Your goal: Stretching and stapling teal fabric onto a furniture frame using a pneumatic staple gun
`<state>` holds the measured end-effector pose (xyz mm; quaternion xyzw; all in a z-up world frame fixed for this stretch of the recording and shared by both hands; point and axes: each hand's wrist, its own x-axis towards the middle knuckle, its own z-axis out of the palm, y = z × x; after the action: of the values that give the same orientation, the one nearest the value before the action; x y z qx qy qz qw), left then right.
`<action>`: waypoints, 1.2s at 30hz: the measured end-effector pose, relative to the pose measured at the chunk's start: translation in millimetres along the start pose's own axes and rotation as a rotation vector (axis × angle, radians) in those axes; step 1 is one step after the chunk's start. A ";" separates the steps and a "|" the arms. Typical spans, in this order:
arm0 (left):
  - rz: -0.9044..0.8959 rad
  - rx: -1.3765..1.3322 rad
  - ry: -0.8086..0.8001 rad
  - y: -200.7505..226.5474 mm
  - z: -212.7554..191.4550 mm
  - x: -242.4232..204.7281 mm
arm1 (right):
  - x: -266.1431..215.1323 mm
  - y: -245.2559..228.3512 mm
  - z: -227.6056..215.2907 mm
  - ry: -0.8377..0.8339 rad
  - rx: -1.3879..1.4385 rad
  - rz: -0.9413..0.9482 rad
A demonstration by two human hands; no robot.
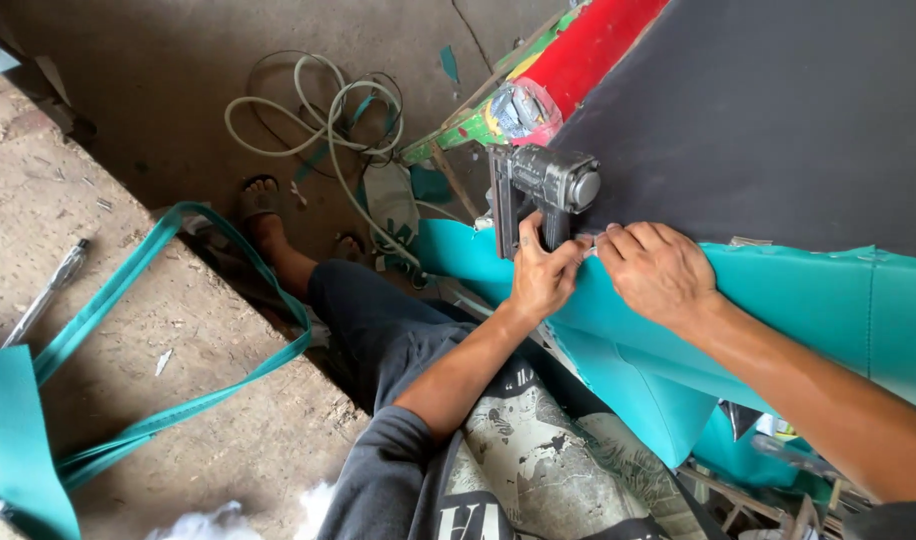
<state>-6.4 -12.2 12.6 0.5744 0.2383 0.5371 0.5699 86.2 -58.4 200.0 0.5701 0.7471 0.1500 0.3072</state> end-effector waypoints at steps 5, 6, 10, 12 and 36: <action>-0.060 0.018 -0.041 -11.3 4.9 -4.4 | -1.9 0.9 10.4 -0.022 -0.044 0.006; -0.062 0.011 -0.040 -9.3 2.0 -2.6 | 0.0 -0.7 9.8 -0.027 -0.048 0.005; -0.111 -0.018 -0.022 -2.6 -1.8 8.2 | 12.2 -3.2 0.4 -0.007 -0.048 0.093; -0.148 -0.012 -0.026 0.5 -4.2 21.1 | 22.2 -1.8 0.2 -0.010 -0.040 0.132; -1.281 -0.034 -1.323 35.6 -103.6 237.7 | 71.8 0.2 -21.2 -0.650 0.322 0.915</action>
<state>-36.9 231.2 103.6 0.5144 0.1286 -0.3156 0.7869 61.4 12.2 195.7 0.8912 0.3056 -0.0308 0.3340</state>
